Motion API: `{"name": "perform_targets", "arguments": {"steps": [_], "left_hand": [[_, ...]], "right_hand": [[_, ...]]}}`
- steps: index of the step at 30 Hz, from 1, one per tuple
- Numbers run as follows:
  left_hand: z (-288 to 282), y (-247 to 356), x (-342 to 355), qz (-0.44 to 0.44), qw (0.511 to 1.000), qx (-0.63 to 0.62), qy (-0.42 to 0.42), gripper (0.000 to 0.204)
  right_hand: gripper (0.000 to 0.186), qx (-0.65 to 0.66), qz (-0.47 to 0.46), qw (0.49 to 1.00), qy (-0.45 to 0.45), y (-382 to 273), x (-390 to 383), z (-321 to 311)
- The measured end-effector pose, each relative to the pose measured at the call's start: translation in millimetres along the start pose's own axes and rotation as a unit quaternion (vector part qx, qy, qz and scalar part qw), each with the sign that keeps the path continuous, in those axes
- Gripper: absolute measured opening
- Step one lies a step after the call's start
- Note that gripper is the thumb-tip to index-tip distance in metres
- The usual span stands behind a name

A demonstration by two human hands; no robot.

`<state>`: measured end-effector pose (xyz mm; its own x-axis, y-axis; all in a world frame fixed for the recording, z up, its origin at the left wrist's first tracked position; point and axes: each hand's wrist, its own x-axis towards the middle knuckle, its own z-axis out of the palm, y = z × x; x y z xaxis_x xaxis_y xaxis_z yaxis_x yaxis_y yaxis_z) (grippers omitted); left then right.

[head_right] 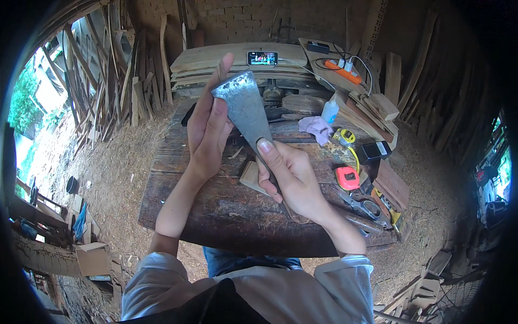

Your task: The recorder uses a chisel and a wooden mallet to shape a small piece of wood on a workbench.

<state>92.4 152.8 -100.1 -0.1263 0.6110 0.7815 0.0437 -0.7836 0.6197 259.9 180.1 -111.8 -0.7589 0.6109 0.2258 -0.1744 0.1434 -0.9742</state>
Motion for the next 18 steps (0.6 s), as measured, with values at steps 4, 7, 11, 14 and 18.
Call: {"name": "perform_targets", "arguments": {"steps": [4,7,11,14,18], "left_hand": [[1.3,-1.5,-1.1,-0.009,1.0,-0.027,-0.012,0.056],[2.6,-1.9,-1.4,-0.028,0.999,-0.034,-0.01,0.056],[5.2,-0.9,-0.8,-0.039,0.997,-0.055,-0.025,0.052],[4.4,-3.6,-2.3,-0.046,0.997,-0.059,-0.015,0.049],[8.9,-2.9,-4.4,-0.055,0.997,-0.047,0.009,0.046]], "right_hand": [[0.044,0.015,-0.005,1.0,0.012,-1.3,-0.3,-0.3],[0.044,0.013,0.0,1.0,0.02,-3.5,0.5,-1.3],[0.046,-0.001,0.006,1.0,0.02,-4.2,-0.4,-1.5],[0.046,0.002,0.005,1.0,0.022,-2.6,0.9,0.5],[0.045,0.005,0.007,0.999,0.032,-0.8,0.9,1.8]]}}
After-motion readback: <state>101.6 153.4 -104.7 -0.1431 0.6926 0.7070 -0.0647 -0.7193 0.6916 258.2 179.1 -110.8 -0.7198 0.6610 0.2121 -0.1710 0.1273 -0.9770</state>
